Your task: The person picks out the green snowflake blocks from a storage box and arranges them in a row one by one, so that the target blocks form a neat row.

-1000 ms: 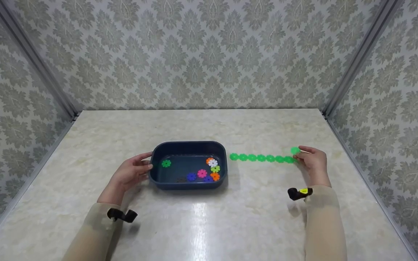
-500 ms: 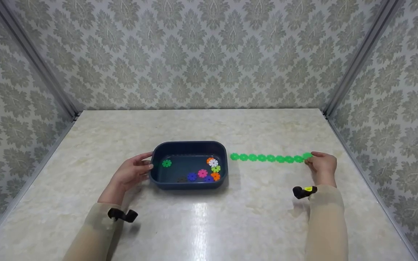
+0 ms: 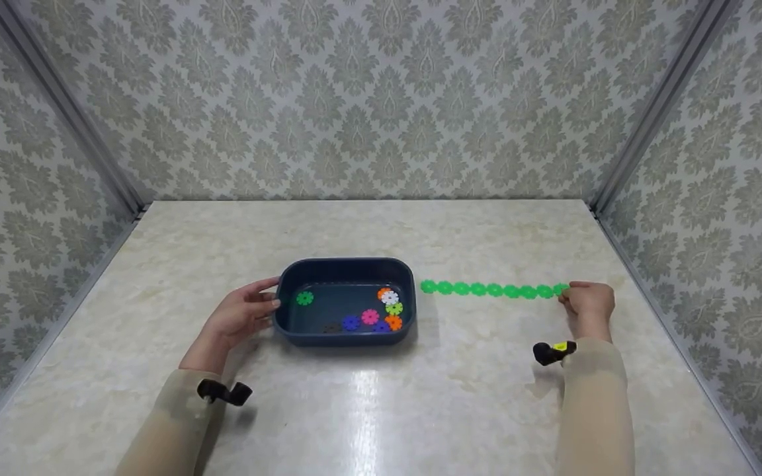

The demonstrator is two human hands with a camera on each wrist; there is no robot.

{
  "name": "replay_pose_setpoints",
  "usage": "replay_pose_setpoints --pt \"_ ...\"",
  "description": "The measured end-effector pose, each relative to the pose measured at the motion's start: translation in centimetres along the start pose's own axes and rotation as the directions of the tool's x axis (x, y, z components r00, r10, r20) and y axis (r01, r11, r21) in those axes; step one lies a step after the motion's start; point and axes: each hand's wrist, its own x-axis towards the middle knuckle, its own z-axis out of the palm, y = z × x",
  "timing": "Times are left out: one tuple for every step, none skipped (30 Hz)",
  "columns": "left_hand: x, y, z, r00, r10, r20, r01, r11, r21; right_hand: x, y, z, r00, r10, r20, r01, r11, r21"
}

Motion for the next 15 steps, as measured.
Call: replay_pose_setpoints --pt "0.00 -0.01 0.01 1.000 0.002 0.003 -0.002 1.000 -0.005 -0.02 -0.01 0.02 1.000 0.016 -0.006 -0.016 1.000 0.012" --pt "0.00 -0.01 0.02 1.000 0.003 0.005 -0.003 1.000 -0.012 -0.10 -0.03 0.05 0.999 0.040 -0.008 -0.039 0.998 0.044" --pt "0.00 -0.02 0.01 1.000 0.004 0.007 -0.004 1.000 -0.018 -0.20 -0.06 0.08 0.998 0.061 -0.009 -0.060 0.995 0.079" --pt "0.00 -0.01 0.01 1.000 0.007 0.011 -0.006 1.000 -0.023 -0.25 -0.05 0.10 0.997 0.080 -0.010 -0.078 0.991 0.106" --pt "0.00 0.00 0.00 1.000 0.008 0.014 -0.007 1.000 -0.027 -0.32 -0.06 0.13 0.995 0.098 -0.011 -0.095 0.986 0.140" --pt "0.00 0.01 -0.01 1.000 0.008 0.015 -0.007 1.000 -0.026 -0.34 -0.04 0.14 0.995 0.101 -0.014 -0.098 0.985 0.142" --pt "0.00 0.02 -0.02 1.000 0.008 0.015 -0.007 1.000 -0.025 -0.39 -0.04 0.17 0.995 0.102 -0.016 -0.099 0.985 0.143" --pt "0.01 0.03 -0.02 1.000 0.007 0.015 -0.007 1.000 -0.025 -0.45 -0.05 0.19 0.994 0.106 -0.014 -0.102 0.982 0.159" --pt "0.02 0.03 -0.02 1.000 0.007 0.014 -0.007 1.000 -0.024 -0.46 -0.04 0.21 0.995 0.102 -0.016 -0.098 0.983 0.156" --pt "0.03 0.02 -0.02 1.000 0.007 0.015 -0.006 1.000 -0.024 -0.45 -0.04 0.22 0.995 0.097 -0.018 -0.093 0.984 0.150" --pt "0.03 0.01 -0.02 1.000 0.006 0.015 -0.006 1.000 -0.024 -0.48 -0.06 0.23 0.995 0.094 -0.019 -0.091 0.985 0.150" --pt "0.04 -0.02 -0.01 1.000 0.006 0.014 -0.005 1.000 -0.025 -0.53 -0.07 0.24 0.996 0.091 -0.019 -0.087 0.985 0.150" --pt "0.05 -0.05 0.01 1.000 0.005 0.013 -0.004 1.000 -0.027 -0.56 -0.11 0.26 0.996 0.089 -0.019 -0.085 0.985 0.148" --pt "0.06 -0.08 0.01 1.000 0.003 0.012 -0.003 1.000 -0.029 -0.62 -0.15 0.29 0.996 0.090 -0.017 -0.087 0.984 0.156" --pt "0.06 -0.11 0.01 1.000 0.002 0.013 -0.002 1.000 -0.028 -0.68 -0.20 0.31 0.996 0.089 -0.015 -0.086 0.983 0.163"
